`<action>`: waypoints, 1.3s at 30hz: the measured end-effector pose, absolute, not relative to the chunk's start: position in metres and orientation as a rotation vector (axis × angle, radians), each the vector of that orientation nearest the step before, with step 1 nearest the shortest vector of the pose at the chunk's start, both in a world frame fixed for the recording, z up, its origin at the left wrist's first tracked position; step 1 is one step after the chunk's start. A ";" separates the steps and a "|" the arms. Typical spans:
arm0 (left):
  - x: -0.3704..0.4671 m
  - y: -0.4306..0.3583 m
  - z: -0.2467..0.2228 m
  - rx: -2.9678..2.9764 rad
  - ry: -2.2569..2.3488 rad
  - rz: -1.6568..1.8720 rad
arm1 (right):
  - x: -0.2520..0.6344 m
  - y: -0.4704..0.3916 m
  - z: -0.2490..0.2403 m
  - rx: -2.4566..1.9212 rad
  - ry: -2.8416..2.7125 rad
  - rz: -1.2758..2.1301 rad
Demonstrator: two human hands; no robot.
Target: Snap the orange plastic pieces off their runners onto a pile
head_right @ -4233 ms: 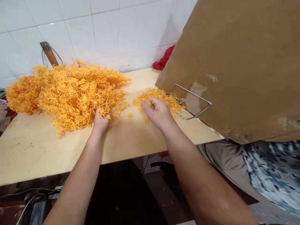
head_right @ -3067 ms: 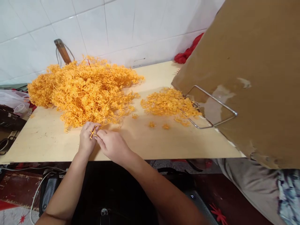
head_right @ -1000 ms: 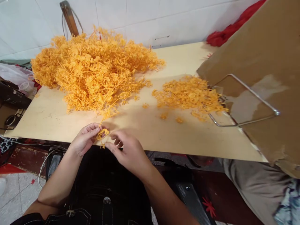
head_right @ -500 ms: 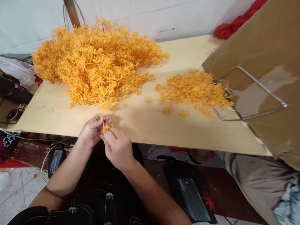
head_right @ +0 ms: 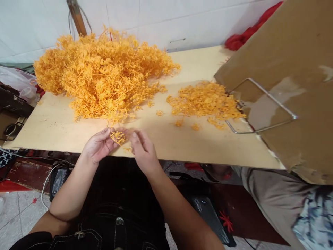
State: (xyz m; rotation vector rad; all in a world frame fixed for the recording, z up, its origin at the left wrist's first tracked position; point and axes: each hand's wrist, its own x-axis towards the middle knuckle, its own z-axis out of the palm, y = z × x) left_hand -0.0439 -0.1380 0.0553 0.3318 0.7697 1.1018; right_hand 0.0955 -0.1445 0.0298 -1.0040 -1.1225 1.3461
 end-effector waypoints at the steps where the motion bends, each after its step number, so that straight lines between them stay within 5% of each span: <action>1: -0.043 -0.138 0.055 0.336 0.771 1.095 | 0.092 -0.142 0.029 -1.016 -1.178 1.327; 15: -0.045 -0.133 0.050 0.405 0.717 1.046 | 0.083 -0.131 0.031 -0.827 -1.695 1.175; 22: -0.059 -0.117 0.057 0.251 0.809 1.364 | 0.086 -0.174 0.052 -0.642 -2.016 0.754; 29: -0.058 -0.124 0.063 0.256 0.750 1.192 | 0.096 -0.170 0.038 -0.895 -1.278 1.551; 39: -0.045 -0.128 0.061 0.317 0.785 1.211 | 0.061 -0.141 0.014 -0.904 -1.256 1.518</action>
